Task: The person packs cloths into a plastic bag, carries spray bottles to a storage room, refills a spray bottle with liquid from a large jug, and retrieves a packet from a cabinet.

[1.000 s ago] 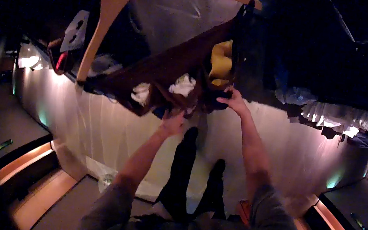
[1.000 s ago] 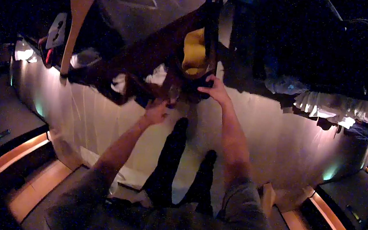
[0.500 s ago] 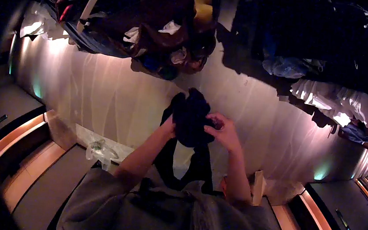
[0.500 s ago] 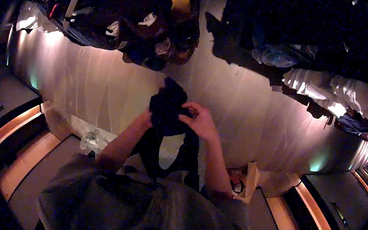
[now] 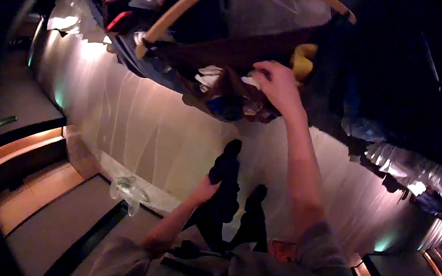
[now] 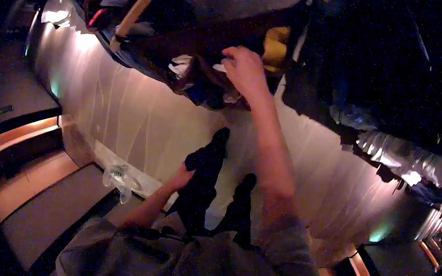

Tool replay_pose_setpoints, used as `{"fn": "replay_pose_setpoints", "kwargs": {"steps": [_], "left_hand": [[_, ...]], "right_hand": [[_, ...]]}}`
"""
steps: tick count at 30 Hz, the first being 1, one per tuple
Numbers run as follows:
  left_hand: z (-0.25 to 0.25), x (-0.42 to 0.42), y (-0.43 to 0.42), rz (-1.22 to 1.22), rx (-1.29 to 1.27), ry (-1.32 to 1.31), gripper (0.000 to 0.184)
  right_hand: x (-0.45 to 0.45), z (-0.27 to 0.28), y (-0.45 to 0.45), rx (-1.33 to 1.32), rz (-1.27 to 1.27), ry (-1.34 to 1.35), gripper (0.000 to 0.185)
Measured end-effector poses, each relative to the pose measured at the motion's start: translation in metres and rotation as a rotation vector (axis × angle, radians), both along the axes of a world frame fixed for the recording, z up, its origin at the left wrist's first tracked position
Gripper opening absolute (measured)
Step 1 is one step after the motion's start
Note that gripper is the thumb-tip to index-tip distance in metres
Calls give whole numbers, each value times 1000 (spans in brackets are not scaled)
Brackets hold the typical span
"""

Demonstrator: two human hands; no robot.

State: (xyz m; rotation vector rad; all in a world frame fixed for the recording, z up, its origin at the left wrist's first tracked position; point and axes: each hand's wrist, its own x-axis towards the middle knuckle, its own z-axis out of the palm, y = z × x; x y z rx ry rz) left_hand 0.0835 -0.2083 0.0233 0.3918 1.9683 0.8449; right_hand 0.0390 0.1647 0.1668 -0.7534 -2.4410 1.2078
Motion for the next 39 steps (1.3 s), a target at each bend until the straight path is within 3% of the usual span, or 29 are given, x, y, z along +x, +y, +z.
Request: {"fn": "replay_pose_setpoints", "kwargs": {"steps": [2, 4, 6, 9, 11, 13, 14, 15, 16, 17, 18, 20, 22, 23, 24, 26, 28, 30, 32, 34, 36, 38, 39], "left_hand": [[66, -32, 36, -40, -10, -70, 32], [110, -63, 66, -87, -12, -132, 30], [125, -73, 77, -225, -219, 16, 30], [111, -77, 77, -219, 5, 119, 31], [113, -77, 75, -189, 26, 58, 32], [119, -72, 76, -161, 37, -17, 33], [135, -70, 78, -62, 165, -88, 41], [151, -69, 84, 36, 293, -158, 51], [170, -69, 92, 24, 403, -68, 62], [187, -68, 103, 13, 517, 25, 74], [201, -66, 116, 10, 512, 18, 74], [217, -56, 141, 53, 615, 167, 83], [214, -49, 136, -76, 482, 11, 81], [210, -46, 134, -193, 358, -129, 80], [201, -32, 130, -193, 354, -129, 80], [182, 1, 113, 34, 337, -457, 72], [179, 25, 115, 106, 320, -418, 67], [182, 41, 120, 194, 294, -385, 62], [188, 43, 127, 269, 247, -367, 54], [182, 42, 113, 296, 173, -341, 52], [171, 41, 91, 324, 103, -329, 51], [156, 41, 63, 439, 100, -417, 48], [155, 38, 55, 407, 42, -365, 52]], "right_hand": [[-48, -5, -1, 296, 317, -768, 25], [-62, -26, 4, 297, 399, -854, 24], [-58, -43, 5, 298, 477, -946, 23], [-39, -46, 10, 342, 382, -813, 23], [-21, -13, 11, 184, 189, -701, 30], [11, 17, 6, 19, -113, -201, 31], [27, 33, 3, -21, -249, 88, 33], [44, 51, -4, -99, -307, 53, 30], [61, 65, -14, -175, -368, 19, 27], [73, 73, -29, -325, -323, -153, 25], [79, 79, -49, -479, -269, -327, 22], [110, 13, -117, -732, 177, -189, 26], [113, 31, -106, -1067, 329, -14, 32], [118, 24, -97, -1071, 327, -7, 32], [126, 16, -87, -929, 520, -63, 34], [136, 10, -72, -790, 716, -111, 36], [133, 13, -56, -740, 920, -262, 17], [131, 12, -45, -842, 955, -239, 18], [134, -8, -39, -1236, 911, -79, 23], [139, -50, -29, -1395, 499, -205, 24], [145, -126, -29, -1120, -127, -193, 21], [149, -181, -23, -759, -174, -418, 21], [157, -227, -22, -753, -163, -439, 21]]}}
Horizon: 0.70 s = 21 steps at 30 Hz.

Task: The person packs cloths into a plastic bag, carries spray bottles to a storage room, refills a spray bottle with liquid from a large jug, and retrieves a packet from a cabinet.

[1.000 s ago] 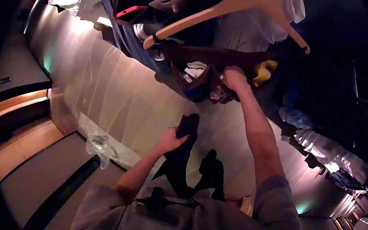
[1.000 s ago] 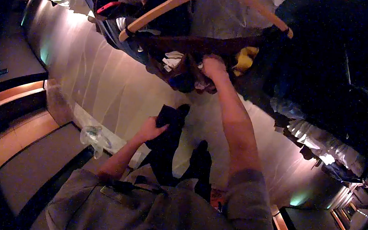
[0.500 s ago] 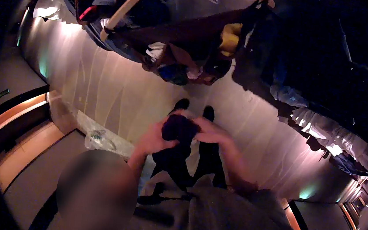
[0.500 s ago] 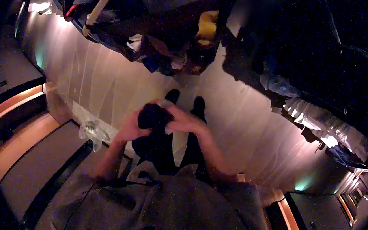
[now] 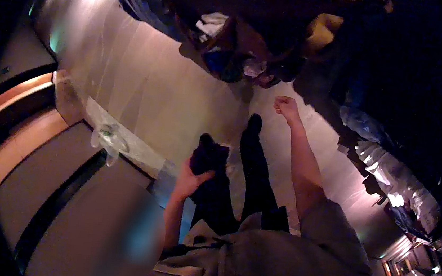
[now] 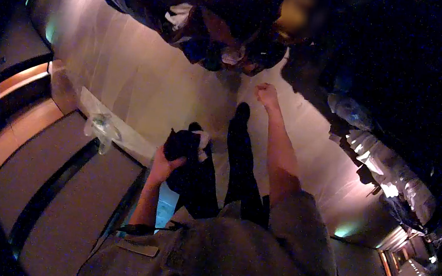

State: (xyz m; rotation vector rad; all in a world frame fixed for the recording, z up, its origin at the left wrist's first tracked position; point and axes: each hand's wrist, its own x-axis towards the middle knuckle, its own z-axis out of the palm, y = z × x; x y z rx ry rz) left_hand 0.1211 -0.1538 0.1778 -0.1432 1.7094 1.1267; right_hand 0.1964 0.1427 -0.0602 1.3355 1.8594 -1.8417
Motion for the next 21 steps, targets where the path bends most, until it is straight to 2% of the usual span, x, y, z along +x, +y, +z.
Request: {"fn": "replay_pose_setpoints", "kwargs": {"steps": [1, 3, 5, 6, 9, 12, 15, 17, 20, 21], "left_hand": [[-11, 2, -15, 19, 5, -8, 52], [-42, 15, -47, 45, -95, 88, 59], [-62, 23, -64, -11, -77, 188, 69], [-74, 34, -71, 36, -72, 180, 69], [-104, 60, -87, 256, -67, 55, 74], [-127, 79, -104, 233, -87, -6, 77], [-140, 87, -106, 136, -83, -114, 80], [-144, 95, -102, 60, -66, 65, 82], [-141, 98, -88, 217, 62, -14, 85], [-135, 93, -81, 200, 76, -49, 85]], "right_hand": [[8, -53, 2, 135, 137, 75, 21], [-7, -99, 8, 290, 303, 163, 21], [-44, -130, 11, 1017, 468, -25, 19], [-55, -143, 14, 1101, 497, -79, 19], [-94, -178, 16, 1039, 619, -117, 19], [-114, -196, 15, 1001, 661, -64, 19], [-106, -178, 16, 984, 436, 235, 19], [-87, -152, 17, 922, 240, 422, 19], [-27, -106, 22, 695, -55, 395, 26], [3, -87, 21, 520, -259, 337, 36]]}}
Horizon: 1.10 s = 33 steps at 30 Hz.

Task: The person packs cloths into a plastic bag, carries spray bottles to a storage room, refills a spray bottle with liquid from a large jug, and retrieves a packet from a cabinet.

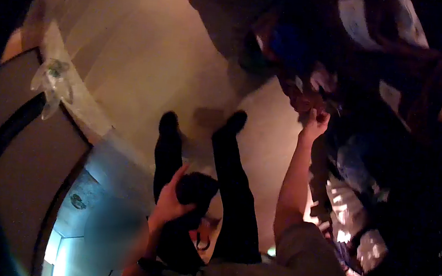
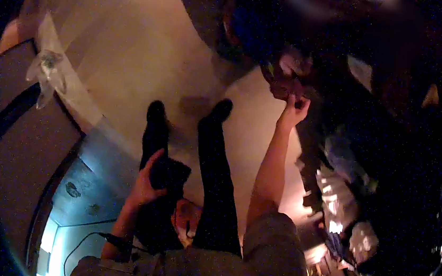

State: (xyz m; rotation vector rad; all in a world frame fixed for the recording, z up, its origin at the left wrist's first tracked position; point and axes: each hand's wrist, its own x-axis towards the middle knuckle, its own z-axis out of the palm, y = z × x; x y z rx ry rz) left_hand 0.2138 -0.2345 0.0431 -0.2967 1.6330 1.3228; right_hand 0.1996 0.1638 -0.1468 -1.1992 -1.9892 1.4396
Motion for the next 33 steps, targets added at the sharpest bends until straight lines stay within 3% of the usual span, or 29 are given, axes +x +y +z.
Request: {"fn": "replay_pose_setpoints", "kwargs": {"steps": [1, 3, 4, 6, 8, 10, 12, 13, 15, 17, 18, 19, 20, 21, 23, 24, 26, 29, 31, 32, 33], "left_hand": [[9, -10, 8, 5, 24, 47, 87], [19, -26, 14, -39, 37, 132, 94], [21, -31, 15, -57, 57, 121, 94], [31, -39, 11, -70, 83, 134, 97], [49, -59, 12, -190, 77, 198, 97], [57, -77, 21, -305, 52, 285, 98], [54, -92, 34, -419, 141, 224, 100], [48, -101, 35, -393, 283, 300, 95], [21, -94, 18, -371, 230, 306, 90], [5, -88, 6, -349, 171, 309, 86], [5, -83, 2, -265, 69, 209, 83], [2, -77, -3, -177, -34, 109, 80], [-5, -69, -10, -167, -50, 112, 80], [-14, -58, -19, -58, -29, 60, 80], [-27, -38, -34, 61, -21, 1, 80], [-30, -30, -38, 88, -58, 8, 79], [-30, -21, -39, 126, -87, 13, 78], [-28, -19, -43, 184, -226, 73, 77], [-41, -3, -53, 457, -268, 166, 75], [-45, 0, -60, 457, -263, 167, 75], [-48, -3, -67, 534, -257, 176, 75]], "right_hand": [[20, 30, -8, 20, -19, -35, 36], [23, 97, -40, -365, -85, 322, 39], [37, 112, -44, -343, -103, 315, 39], [55, 134, -57, -691, -19, 331, 39], [48, 147, -68, -744, 102, 269, 35], [35, 152, -91, -677, 614, 64, 31], [10, 170, -146, -781, 956, -15, 20], [-6, 168, -153, -780, 973, -4, 20], [-46, 148, -153, -995, 1241, -192, 14], [-77, 91, -153, -1021, 814, -76, 15], [-101, 50, -147, -508, 641, -82, 20], [-125, 15, -130, -123, 457, -269, 23], [-146, -21, -112, 434, 527, -356, 27], [-161, -42, -106, 526, 615, -422, 31], [-188, -81, -97, 607, 718, -487, 34], [-197, -112, -86, 513, 697, -653, 38], [-199, -113, -82, 429, 678, -818, 42], [-159, -36, -88, 354, 691, -475, 40], [-114, 47, -103, 275, 696, -315, 30], [-94, 93, -117, 302, 677, -104, 26], [-72, 133, -132, 233, 630, -90, 26]]}}
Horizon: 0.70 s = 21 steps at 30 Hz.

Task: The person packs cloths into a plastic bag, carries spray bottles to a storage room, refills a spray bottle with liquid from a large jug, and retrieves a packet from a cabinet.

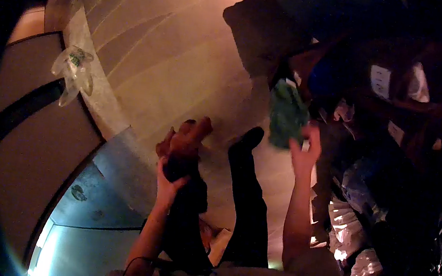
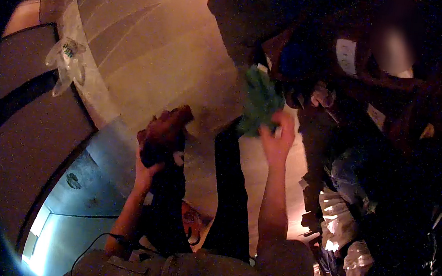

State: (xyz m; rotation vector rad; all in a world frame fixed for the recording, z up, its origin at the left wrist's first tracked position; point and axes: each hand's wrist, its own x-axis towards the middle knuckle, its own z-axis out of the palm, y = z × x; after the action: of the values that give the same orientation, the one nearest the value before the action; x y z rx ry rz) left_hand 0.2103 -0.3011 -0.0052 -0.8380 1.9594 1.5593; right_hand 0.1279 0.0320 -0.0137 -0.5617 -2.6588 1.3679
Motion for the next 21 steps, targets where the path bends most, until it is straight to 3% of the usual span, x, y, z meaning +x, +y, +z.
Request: {"fn": "replay_pose_setpoints", "kwargs": {"steps": [2, 5, 9, 11, 15, 17, 19, 21], "left_hand": [[7, -19, -3, 22, -23, 114, 71], [-3, -11, 0, 45, -1, 119, 62], [32, 1, -19, -62, 250, -43, 60], [59, -2, -44, -89, 337, -62, 59], [101, -9, -73, -84, 456, -9, 58], [118, -16, -83, -78, 507, 38, 57], [136, -22, -95, -81, 549, 90, 56], [151, -29, -110, -81, 579, 151, 55]], "right_hand": [[37, 64, -36, -213, 83, -91, 33], [73, 101, -108, -76, 604, -185, 49], [50, 143, -178, -119, 840, -190, 55], [32, 146, -187, -230, 743, -256, 55], [18, 201, -231, -52, 1094, -129, 53], [9, 203, -241, -28, 1169, -100, 56], [-11, 186, -230, -621, 1219, -342, 59], [-41, 181, -229, -1022, 629, -401, 41]]}}
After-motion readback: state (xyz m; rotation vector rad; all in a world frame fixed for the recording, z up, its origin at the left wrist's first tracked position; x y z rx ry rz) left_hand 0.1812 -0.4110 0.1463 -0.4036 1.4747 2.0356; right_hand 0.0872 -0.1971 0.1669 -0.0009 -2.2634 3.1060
